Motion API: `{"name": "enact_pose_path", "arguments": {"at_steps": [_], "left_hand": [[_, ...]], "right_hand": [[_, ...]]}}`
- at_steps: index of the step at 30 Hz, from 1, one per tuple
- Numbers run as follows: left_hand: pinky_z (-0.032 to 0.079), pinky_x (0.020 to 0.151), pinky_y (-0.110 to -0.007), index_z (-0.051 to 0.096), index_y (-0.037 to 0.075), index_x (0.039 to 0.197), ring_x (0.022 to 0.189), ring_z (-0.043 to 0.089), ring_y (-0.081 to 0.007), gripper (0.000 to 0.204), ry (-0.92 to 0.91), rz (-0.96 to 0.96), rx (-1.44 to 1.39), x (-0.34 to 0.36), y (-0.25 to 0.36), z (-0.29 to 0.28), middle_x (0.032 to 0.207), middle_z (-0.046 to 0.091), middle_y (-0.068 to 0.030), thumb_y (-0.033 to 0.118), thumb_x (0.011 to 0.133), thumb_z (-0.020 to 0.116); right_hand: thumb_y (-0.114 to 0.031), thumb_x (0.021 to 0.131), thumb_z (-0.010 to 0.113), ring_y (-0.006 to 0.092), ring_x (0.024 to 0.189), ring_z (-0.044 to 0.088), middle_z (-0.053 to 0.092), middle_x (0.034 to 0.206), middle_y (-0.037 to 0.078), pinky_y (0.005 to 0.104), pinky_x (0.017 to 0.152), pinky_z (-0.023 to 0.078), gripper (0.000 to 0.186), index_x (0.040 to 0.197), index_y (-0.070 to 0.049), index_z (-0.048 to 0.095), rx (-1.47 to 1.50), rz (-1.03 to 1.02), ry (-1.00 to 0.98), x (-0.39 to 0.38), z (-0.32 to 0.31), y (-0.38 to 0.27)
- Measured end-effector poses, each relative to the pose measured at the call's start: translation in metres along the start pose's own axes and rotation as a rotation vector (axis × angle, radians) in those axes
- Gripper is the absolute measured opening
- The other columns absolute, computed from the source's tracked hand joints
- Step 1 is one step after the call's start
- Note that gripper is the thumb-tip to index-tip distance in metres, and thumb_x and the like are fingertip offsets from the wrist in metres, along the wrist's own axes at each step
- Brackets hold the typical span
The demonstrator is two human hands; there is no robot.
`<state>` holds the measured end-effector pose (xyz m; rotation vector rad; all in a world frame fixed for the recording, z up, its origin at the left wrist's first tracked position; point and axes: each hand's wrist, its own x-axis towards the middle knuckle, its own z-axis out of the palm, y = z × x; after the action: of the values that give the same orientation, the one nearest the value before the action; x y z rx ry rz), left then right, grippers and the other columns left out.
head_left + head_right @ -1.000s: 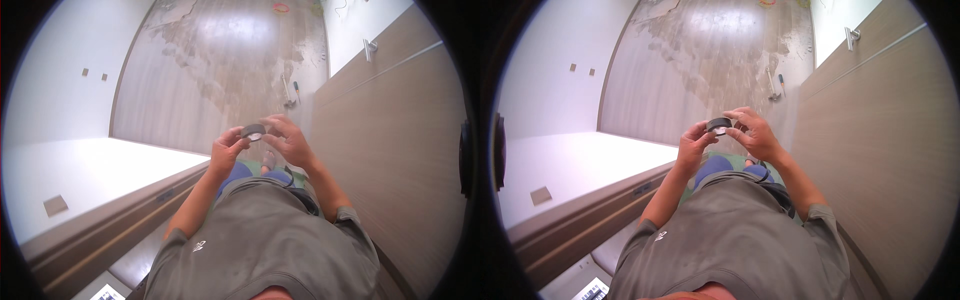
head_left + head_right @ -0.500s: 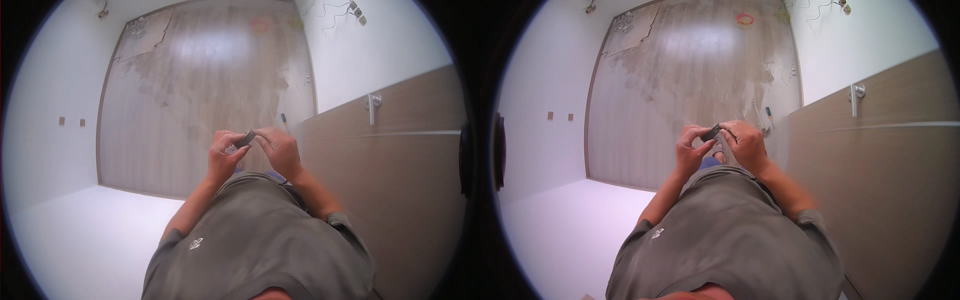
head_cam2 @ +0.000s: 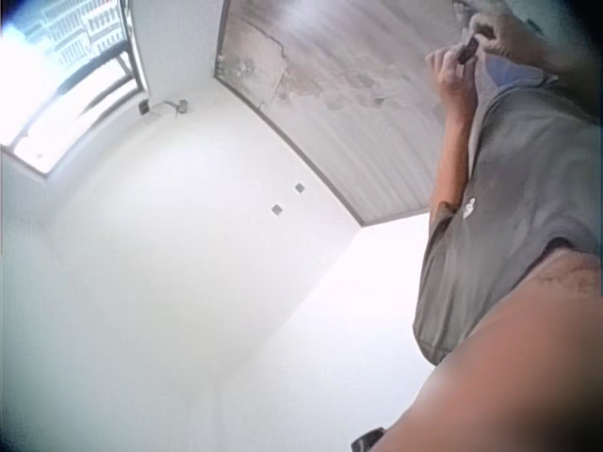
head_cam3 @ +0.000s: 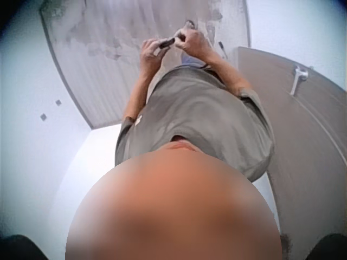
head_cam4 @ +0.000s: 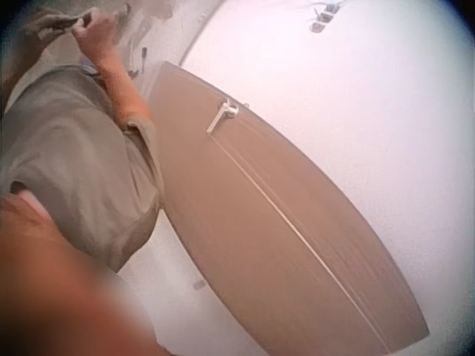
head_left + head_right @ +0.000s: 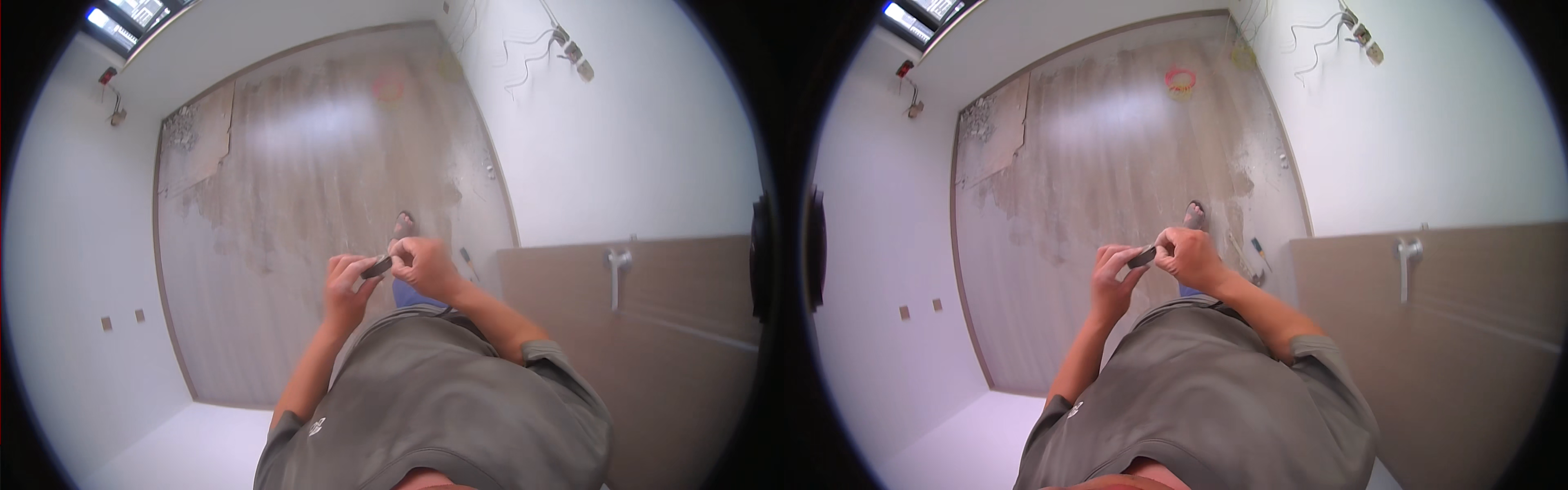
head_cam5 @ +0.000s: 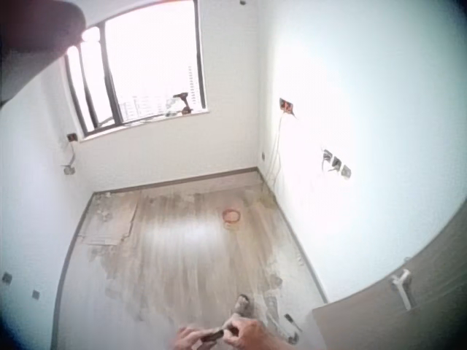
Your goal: Apply electrical tape to secure and insulate wires in a wall opening.
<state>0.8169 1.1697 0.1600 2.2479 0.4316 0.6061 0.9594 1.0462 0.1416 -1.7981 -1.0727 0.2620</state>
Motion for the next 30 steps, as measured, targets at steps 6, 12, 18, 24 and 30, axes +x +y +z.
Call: {"name": "enact_pose_path", "arguments": {"at_steps": [6,12,18,24,30], "left_hand": [[0.047,0.068,-0.026,0.069,0.004,0.104,0.075,0.056,-0.0125,0.027,-0.062,-0.555,-0.336,0.137,-0.056,-0.012,0.090,0.065,-0.0036,0.003,0.077,0.073],[0.042,0.057,-0.022,0.067,0.003,0.107,0.065,0.049,-0.0062,0.022,-0.157,-0.617,-0.718,0.295,-0.067,0.000,0.075,0.058,0.0015,-0.001,0.086,0.064],[0.045,0.060,-0.022,0.064,0.000,0.111,0.068,0.054,-0.0079,0.024,-0.263,-0.634,-0.934,0.403,-0.095,0.047,0.079,0.061,-0.0015,0.000,0.087,0.063],[0.047,0.062,-0.024,0.057,0.002,0.115,0.069,0.056,-0.0110,0.026,-0.522,-0.753,-1.074,0.511,-0.118,0.091,0.080,0.059,-0.0018,0.019,0.096,0.057],[0.047,0.062,-0.026,0.056,0.007,0.100,0.071,0.056,-0.0117,0.022,-0.950,-0.753,-1.053,0.642,-0.141,0.129,0.081,0.057,-0.0009,0.029,0.099,0.053]], "right_hand": [[-0.015,0.088,0.065,0.0077,0.060,0.057,0.063,0.074,0.002,0.0222,0.056,0.046,0.014,0.089,-0.001,0.065,1.075,0.767,-0.458,0.156,-0.001,0.070],[-0.017,0.094,0.057,0.0082,0.064,0.057,0.062,0.078,0.002,0.0232,0.060,0.047,0.018,0.096,-0.001,0.063,1.483,0.778,-0.354,0.266,-0.053,0.113],[-0.015,0.094,0.058,0.0110,0.078,0.061,0.065,0.089,0.005,0.0261,0.074,0.050,0.026,0.115,0.001,0.059,1.115,0.635,-0.168,0.344,-0.104,0.142],[-0.006,0.093,0.059,0.0117,0.084,0.064,0.069,0.092,0.007,0.0271,0.079,0.051,0.028,0.120,-0.001,0.058,0.778,0.457,-0.021,0.393,-0.115,0.194],[-0.007,0.091,0.064,0.0122,0.085,0.062,0.059,0.104,0.005,0.0278,0.078,0.052,0.025,0.115,0.000,0.059,0.676,0.456,0.280,0.460,-0.131,0.222]]}}
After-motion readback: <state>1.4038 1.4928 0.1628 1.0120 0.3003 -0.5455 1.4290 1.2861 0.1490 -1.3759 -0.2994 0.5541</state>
